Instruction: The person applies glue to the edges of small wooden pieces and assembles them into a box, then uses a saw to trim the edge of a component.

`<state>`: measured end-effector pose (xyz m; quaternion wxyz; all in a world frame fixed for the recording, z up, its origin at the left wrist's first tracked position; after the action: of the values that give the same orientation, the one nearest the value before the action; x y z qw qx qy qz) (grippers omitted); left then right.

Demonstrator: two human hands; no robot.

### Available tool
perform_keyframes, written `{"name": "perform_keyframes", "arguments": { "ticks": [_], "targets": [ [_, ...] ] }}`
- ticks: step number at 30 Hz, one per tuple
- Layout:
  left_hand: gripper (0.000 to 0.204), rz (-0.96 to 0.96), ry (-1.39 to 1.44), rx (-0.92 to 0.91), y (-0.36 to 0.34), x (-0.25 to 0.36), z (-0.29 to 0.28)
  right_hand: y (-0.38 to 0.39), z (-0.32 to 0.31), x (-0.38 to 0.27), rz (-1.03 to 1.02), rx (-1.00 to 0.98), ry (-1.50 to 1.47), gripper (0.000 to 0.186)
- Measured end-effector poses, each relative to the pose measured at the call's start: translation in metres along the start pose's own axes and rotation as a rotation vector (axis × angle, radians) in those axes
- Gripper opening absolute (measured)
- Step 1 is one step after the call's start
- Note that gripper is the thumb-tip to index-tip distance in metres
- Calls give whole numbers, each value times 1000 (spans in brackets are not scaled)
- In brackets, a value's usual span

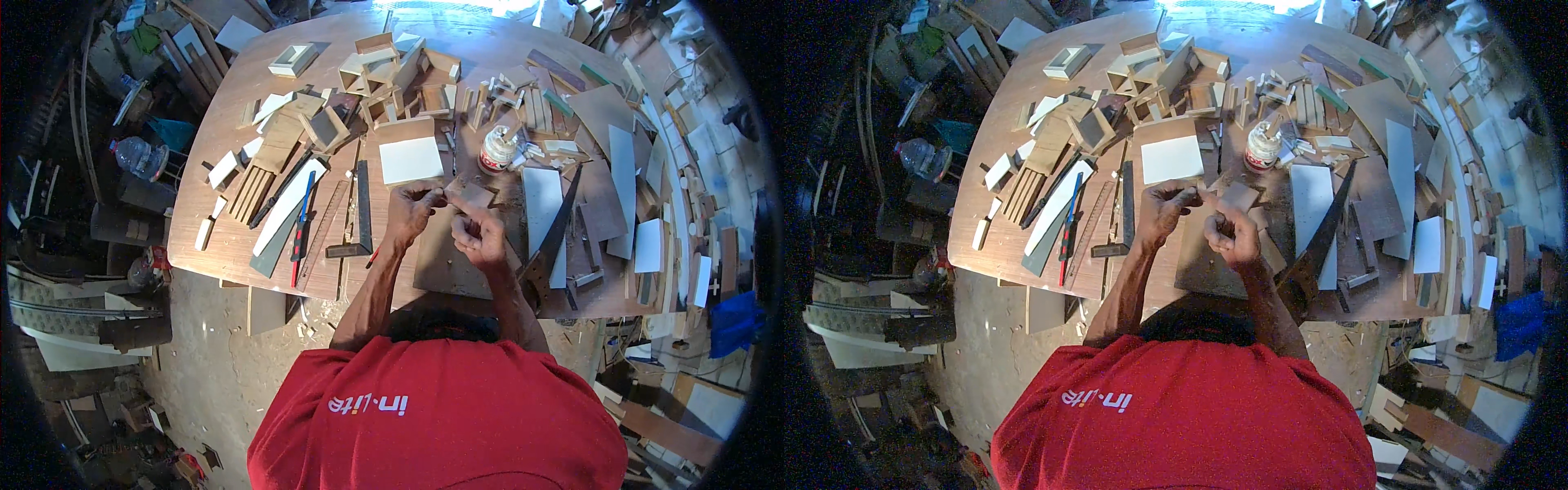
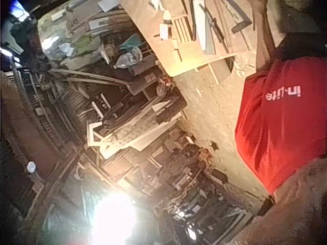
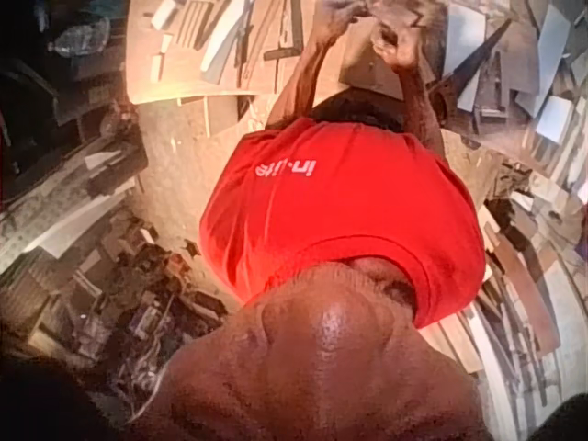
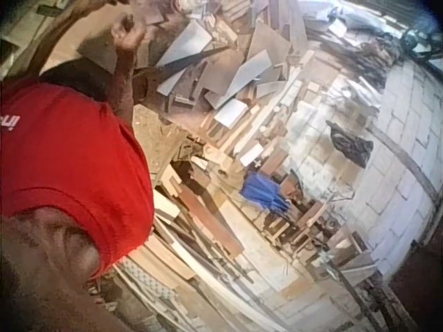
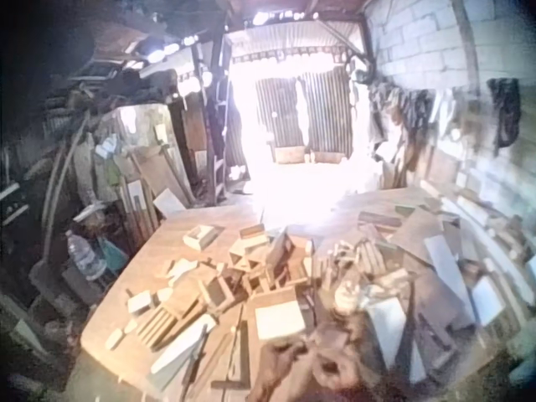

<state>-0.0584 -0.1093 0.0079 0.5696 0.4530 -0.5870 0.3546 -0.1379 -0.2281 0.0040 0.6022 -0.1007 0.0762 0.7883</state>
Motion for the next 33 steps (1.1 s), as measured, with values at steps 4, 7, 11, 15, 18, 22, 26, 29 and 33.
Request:
{"name": "perform_keyframes", "arguments": {
  "ticks": [4,7,11,15,18,22,26,29,33],
  "targets": [
    [21,-26,-29,-37,1,-6,0,0,-10,-4,58,249,908,39],
    [22,19,-54,30,-3,-11,5,-1,4,7,-8,124,1598,47],
    [24,124,-515,190,4,21,30,4,-41,19,38,250,2015,29],
    [23,172,-702,300,-4,31,38,-1,-61,22,122,181,2065,25],
    [22,180,-630,306,-10,32,43,0,-64,13,-276,166,1930,21],
    [22,107,-748,299,-14,35,49,-2,-44,4,-407,144,1989,17],
    [20,164,-757,351,-14,39,50,9,-67,11,-422,-29,2170,21],
    [27,162,-610,394,-12,40,45,-3,-60,4,-292,71,2020,37],
    [49,-122,41,274,-20,31,32,-7,-46,-16,-216,451,1063,66]
  ]
}}
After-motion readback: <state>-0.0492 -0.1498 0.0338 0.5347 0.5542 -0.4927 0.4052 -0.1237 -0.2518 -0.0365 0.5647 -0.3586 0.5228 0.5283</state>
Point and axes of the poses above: each hand's wrist, its own y-axis away from the middle knuckle, its own z-axis out of the palm, x = y × z, the point moved 6 cm from there along -y, towards the middle knuckle, and after that the axes turned 10 degrees about -y, right-handed, at the moved point
